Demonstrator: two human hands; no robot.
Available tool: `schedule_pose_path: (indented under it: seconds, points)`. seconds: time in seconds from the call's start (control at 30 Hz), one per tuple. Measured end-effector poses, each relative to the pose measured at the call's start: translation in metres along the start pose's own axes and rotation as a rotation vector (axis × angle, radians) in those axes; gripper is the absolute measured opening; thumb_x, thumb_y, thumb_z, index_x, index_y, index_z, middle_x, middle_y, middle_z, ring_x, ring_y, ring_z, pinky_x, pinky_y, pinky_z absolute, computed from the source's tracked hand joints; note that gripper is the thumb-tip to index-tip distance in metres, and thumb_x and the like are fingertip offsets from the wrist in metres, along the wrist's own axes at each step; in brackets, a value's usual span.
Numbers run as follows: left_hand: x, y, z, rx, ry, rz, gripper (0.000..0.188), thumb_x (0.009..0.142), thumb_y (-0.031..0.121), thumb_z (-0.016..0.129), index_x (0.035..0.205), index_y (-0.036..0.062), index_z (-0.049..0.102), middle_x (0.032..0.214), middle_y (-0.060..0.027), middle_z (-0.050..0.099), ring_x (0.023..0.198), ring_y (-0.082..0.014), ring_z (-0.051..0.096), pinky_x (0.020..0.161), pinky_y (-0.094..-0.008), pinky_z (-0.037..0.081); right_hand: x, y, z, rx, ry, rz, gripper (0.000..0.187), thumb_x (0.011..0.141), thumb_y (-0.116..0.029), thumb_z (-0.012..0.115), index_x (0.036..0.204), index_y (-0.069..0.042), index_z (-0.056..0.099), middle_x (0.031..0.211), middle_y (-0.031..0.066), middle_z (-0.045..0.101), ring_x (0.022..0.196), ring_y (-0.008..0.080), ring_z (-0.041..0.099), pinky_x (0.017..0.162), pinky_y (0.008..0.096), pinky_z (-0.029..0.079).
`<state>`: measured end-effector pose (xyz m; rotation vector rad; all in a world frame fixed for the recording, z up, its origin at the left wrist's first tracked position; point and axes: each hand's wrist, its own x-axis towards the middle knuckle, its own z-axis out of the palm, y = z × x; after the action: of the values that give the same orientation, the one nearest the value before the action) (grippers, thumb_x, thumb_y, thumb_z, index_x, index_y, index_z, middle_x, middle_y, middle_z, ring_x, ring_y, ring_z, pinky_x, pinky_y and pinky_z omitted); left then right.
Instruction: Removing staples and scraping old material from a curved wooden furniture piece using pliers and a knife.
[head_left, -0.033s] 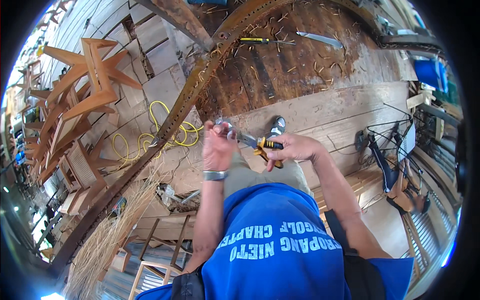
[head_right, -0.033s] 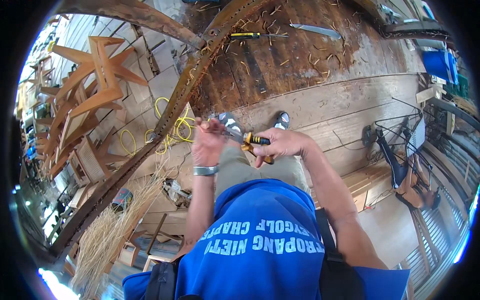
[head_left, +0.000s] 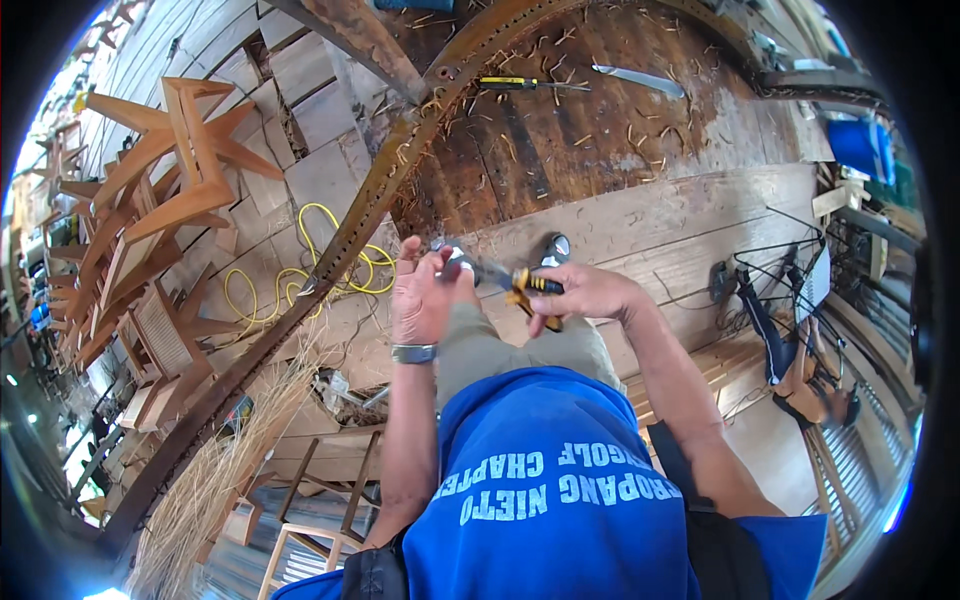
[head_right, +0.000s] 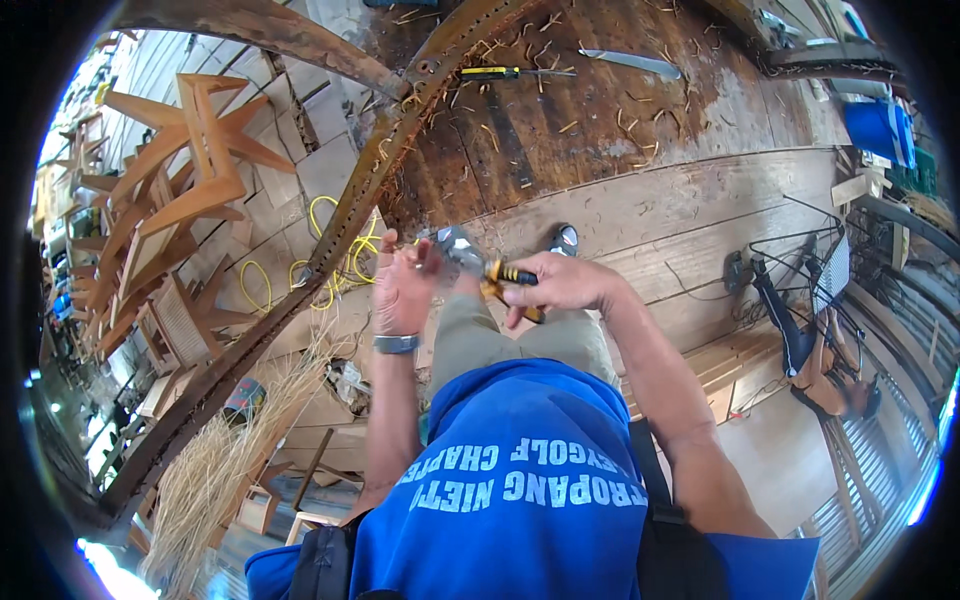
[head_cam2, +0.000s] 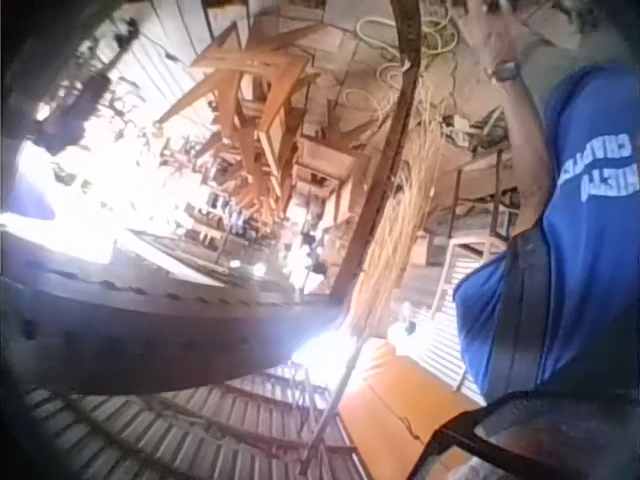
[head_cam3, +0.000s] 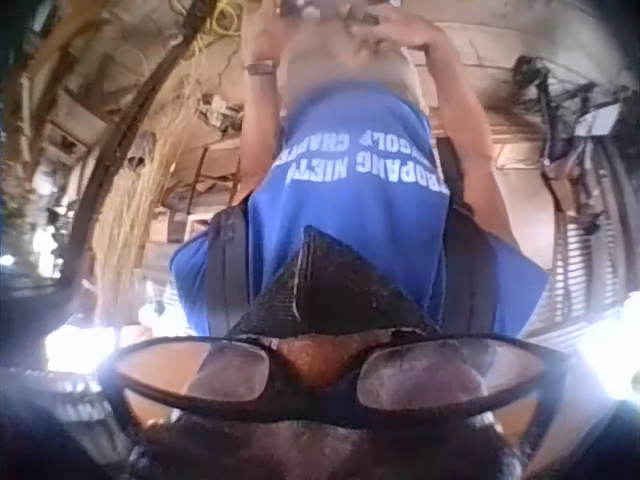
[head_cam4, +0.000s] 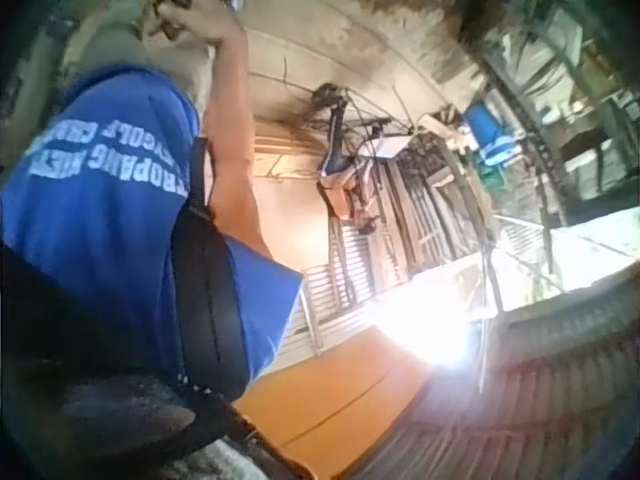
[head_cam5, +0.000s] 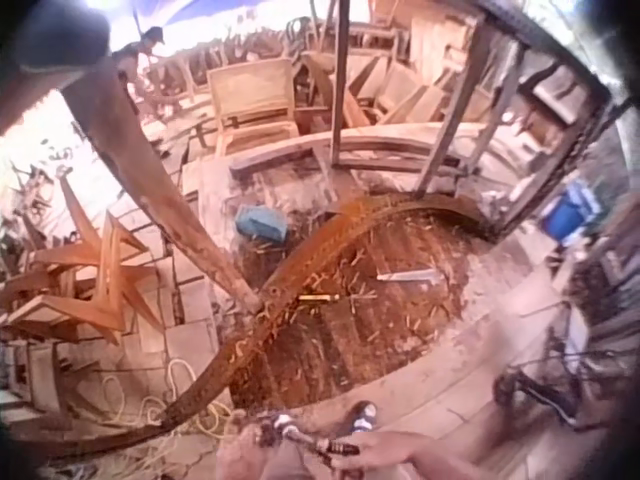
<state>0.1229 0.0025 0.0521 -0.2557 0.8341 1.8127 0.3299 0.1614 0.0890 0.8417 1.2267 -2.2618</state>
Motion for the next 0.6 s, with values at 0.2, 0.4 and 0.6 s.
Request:
schedule_pose_path:
  seconds: [0.2, 0.4, 0.6]
  points:
    - [0.054, 0.071, 0.022, 1.625, -0.029, 0.521, 0.039, 0.090, 0.018, 0.074, 0.124, 0.0055, 0.062, 0.105, -0.0104, 0.067, 0.094, -0.0254, 0.067, 0.077, -0.0330, 0.053, 0.075, -0.025, -0.003, -0.306, 0.463, -0.131, 0.028, 0.099, -0.029, 0.060, 0.107, -0.003, 0.062, 0.084, 0.0083, 0.073, 0.079, 0.0153, 0.071, 0.071, 0.0319, 0.052]
    - [0.152, 0.080, -0.011, 1.898, -0.091, 0.861, 0.063, 0.083, 0.043, 0.078, 0.131, 0.0075, 0.057, 0.126, -0.0177, 0.062, 0.116, -0.0399, 0.056, 0.099, -0.0493, 0.046, 0.129, -0.057, -0.011, -0.384, 0.513, -0.113, 0.033, 0.096, -0.034, 0.060, 0.099, -0.001, 0.063, 0.083, 0.0134, 0.076, 0.082, 0.0262, 0.072, 0.075, 0.0403, 0.053]
    - [0.148, 0.068, -0.007, 2.060, 0.011, 0.770, 0.069, 0.082, 0.044, 0.076, 0.138, 0.0099, 0.052, 0.127, -0.0173, 0.062, 0.123, -0.0400, 0.053, 0.101, -0.0489, 0.045, 0.134, -0.065, -0.013, -0.129, 0.381, -0.073, 0.031, 0.099, -0.035, 0.060, 0.107, -0.005, 0.061, 0.082, 0.0071, 0.075, 0.075, 0.0133, 0.068, 0.060, 0.0316, 0.047]
